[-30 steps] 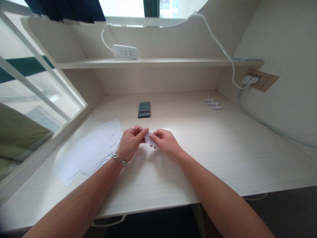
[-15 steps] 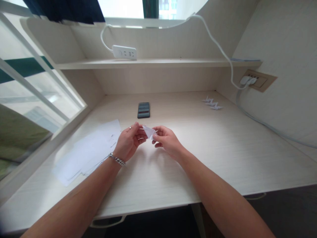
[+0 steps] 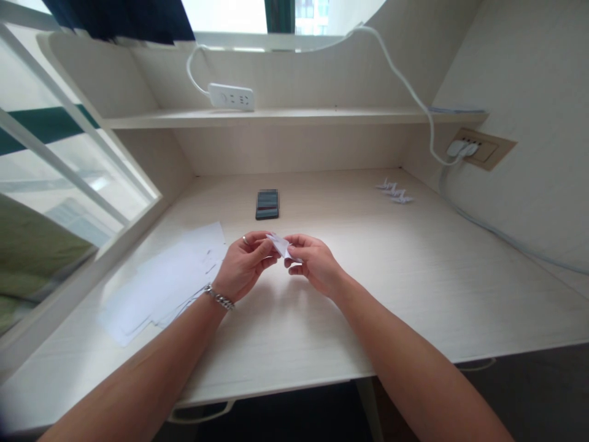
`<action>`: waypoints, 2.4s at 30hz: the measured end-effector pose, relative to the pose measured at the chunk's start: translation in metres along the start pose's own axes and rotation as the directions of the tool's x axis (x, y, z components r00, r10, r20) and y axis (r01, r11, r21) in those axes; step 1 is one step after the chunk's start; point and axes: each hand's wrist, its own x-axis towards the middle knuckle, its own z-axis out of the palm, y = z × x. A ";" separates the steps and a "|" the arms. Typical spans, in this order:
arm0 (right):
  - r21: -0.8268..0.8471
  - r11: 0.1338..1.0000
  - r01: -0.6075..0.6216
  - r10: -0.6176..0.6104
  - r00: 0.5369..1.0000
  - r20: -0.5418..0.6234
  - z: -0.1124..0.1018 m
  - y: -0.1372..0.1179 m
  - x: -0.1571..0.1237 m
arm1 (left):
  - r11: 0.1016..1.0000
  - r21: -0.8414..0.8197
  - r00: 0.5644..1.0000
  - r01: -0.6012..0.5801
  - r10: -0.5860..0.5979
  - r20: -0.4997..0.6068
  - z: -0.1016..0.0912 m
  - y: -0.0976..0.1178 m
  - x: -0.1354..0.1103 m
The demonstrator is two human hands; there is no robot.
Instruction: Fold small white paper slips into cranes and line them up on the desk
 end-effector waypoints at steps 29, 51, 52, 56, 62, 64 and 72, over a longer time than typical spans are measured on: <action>-0.484 0.824 0.293 -0.389 0.915 -0.109 -0.002 0.017 0.010 | 0.955 0.289 0.994 -0.064 0.086 -0.067 0.002 -0.008 0.000; -0.414 0.873 0.258 -0.359 0.915 -0.186 -0.004 0.013 0.010 | 0.693 0.718 0.997 -0.069 0.076 0.023 -0.008 -0.007 0.002; -0.419 0.872 0.253 -0.355 0.916 -0.185 -0.003 0.012 0.009 | 0.700 0.711 0.997 -0.069 0.068 0.030 -0.008 -0.007 0.002; -0.466 0.849 0.250 -0.359 0.919 -0.162 -0.002 0.010 0.008 | 0.724 0.689 0.999 -0.033 0.021 0.027 -0.009 -0.006 0.003; -0.509 0.825 0.246 -0.335 0.938 -0.090 -0.002 0.011 0.007 | 0.816 0.578 0.999 -0.023 0.034 -0.009 -0.007 -0.007 0.006; -0.491 0.839 0.235 -0.319 0.943 -0.095 -0.001 0.011 0.007 | 0.808 0.588 0.998 -0.043 0.058 -0.006 -0.006 -0.007 0.006; -0.444 0.893 0.080 -0.154 0.979 -0.133 0.001 0.012 0.008 | 0.799 0.601 0.989 -0.026 0.107 -0.099 -0.004 -0.005 0.005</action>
